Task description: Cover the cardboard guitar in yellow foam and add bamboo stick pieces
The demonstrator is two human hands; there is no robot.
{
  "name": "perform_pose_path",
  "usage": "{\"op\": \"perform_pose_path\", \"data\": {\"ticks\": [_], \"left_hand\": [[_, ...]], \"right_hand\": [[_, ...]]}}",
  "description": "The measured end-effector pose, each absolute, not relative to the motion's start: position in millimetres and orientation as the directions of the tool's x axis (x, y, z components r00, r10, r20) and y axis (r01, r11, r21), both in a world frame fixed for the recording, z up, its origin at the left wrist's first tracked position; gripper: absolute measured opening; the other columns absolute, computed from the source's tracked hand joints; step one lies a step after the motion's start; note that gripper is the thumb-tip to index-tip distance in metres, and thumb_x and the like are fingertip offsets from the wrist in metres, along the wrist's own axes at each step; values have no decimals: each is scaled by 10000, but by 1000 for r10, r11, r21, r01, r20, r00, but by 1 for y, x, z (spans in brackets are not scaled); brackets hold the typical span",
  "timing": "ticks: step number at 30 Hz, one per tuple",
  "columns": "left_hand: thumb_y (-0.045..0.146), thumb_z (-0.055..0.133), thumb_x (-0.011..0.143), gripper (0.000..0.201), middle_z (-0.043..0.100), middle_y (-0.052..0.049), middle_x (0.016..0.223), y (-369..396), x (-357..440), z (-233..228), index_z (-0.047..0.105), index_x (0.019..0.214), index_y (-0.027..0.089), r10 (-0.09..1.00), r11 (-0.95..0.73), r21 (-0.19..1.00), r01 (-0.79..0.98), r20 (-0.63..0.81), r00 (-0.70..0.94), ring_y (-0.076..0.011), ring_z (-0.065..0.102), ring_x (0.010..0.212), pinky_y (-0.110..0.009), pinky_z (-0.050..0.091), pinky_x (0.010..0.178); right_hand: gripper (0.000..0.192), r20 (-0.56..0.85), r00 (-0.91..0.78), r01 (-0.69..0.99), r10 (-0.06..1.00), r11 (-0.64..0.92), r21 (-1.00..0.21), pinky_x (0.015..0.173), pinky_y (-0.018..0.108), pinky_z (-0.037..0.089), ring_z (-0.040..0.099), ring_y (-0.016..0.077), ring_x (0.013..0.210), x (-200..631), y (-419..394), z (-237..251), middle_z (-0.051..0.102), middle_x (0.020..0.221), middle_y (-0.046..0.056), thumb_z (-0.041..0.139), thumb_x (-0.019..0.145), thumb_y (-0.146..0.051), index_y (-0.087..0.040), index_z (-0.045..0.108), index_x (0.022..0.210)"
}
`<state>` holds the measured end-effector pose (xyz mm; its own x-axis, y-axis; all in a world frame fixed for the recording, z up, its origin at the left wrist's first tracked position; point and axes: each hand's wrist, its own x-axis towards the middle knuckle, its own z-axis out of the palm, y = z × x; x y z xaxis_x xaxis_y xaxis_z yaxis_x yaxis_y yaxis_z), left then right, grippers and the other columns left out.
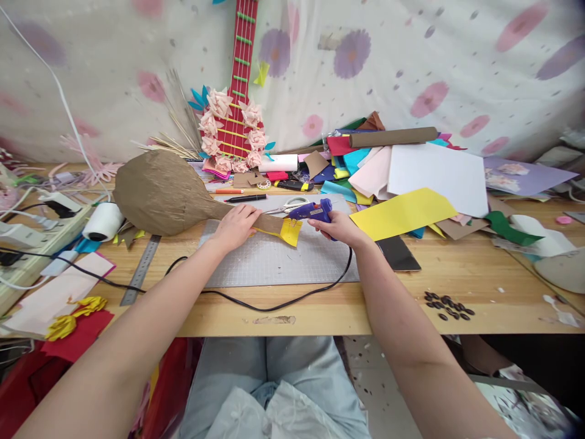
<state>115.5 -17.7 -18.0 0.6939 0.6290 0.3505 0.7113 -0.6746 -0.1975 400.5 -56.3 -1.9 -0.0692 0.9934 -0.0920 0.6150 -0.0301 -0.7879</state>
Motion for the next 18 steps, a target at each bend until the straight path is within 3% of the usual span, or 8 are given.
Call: {"op": "perform_pose_path", "data": {"ticks": [18], "left_hand": [[190, 628, 731, 490, 552, -125, 1118, -19, 116, -16, 499, 1197, 109, 634, -673, -196, 713, 343, 693, -256, 465, 1041, -393, 383, 953]], "right_hand": [[462, -108, -48, 670, 993, -48, -741, 449, 232, 325, 426, 89, 457, 390, -60, 7, 481, 498, -31, 563, 679, -633, -175, 553, 737]]}}
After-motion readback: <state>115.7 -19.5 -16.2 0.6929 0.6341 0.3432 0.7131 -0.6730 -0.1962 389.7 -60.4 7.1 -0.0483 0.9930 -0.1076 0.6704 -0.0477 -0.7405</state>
